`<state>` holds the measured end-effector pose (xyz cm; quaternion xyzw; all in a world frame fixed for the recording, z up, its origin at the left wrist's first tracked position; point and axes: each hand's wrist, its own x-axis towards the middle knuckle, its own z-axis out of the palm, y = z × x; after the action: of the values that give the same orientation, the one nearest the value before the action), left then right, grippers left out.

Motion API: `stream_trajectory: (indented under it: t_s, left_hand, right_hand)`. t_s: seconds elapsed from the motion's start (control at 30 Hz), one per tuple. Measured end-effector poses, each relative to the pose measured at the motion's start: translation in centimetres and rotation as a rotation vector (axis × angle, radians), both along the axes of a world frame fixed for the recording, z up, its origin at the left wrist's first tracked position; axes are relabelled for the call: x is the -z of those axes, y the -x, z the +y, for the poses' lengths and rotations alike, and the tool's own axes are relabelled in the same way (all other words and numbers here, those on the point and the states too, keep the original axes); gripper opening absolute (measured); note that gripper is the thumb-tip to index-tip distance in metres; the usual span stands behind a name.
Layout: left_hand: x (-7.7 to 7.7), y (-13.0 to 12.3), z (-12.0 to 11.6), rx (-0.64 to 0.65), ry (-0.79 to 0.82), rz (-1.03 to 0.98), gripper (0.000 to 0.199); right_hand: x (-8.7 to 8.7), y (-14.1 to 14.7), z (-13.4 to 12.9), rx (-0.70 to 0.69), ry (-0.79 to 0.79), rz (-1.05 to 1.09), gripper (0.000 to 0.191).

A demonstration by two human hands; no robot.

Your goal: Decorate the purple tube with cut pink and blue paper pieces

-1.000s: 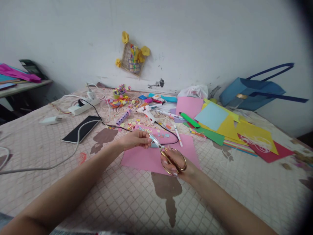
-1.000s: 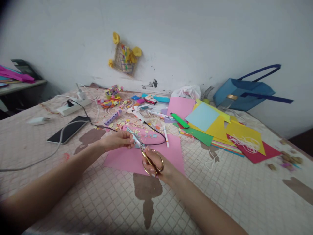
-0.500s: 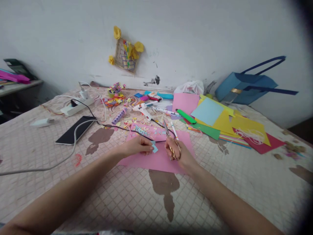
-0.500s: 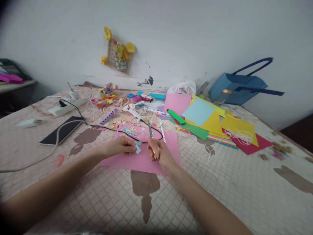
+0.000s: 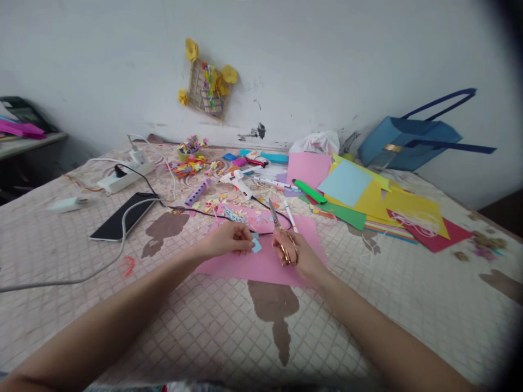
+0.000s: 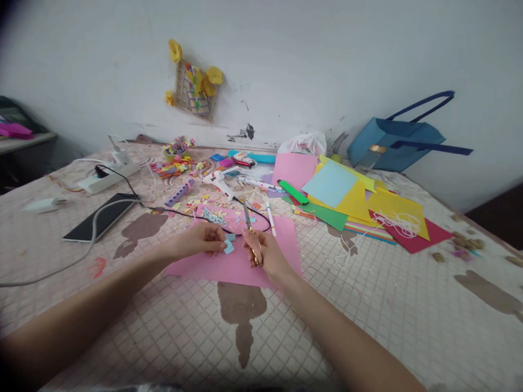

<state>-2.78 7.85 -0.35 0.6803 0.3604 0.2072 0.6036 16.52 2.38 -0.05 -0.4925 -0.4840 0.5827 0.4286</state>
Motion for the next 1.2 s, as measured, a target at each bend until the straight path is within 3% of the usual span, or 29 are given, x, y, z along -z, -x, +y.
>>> stream_trajectory:
  t_s: [0.27,0.7,0.9,1.03,1.2]
  left_hand:
    - [-0.7,0.1,-0.1,-0.051,-0.118,0.039,0.02]
    - [-0.9,-0.1,-0.4,-0.01,-0.128,0.04,0.016]
    - [-0.7,-0.1,-0.5,0.049,-0.324,0.184,0.017]
    - [-0.5,-0.3,-0.5,-0.013,-0.418,0.235,0.015]
    - [-0.8,-0.8,-1.4,-0.23,-0.645,0.181,0.018]
  right_hand:
    - [0.5,-0.2,0.1,-0.01,-0.008,0.046,0.043]
    - [1.1,-0.3,0.8,-0.002,0.062,0.197,0.049]
    - [0.9,-0.3,0.6,-0.011,0.094,0.258,0.05]
    - [0.8,-0.3,0.6,-0.026,0.07,0.251,0.051]
    - [0.6,-0.2,0.5,-0.036,0.06,0.238,0.05]
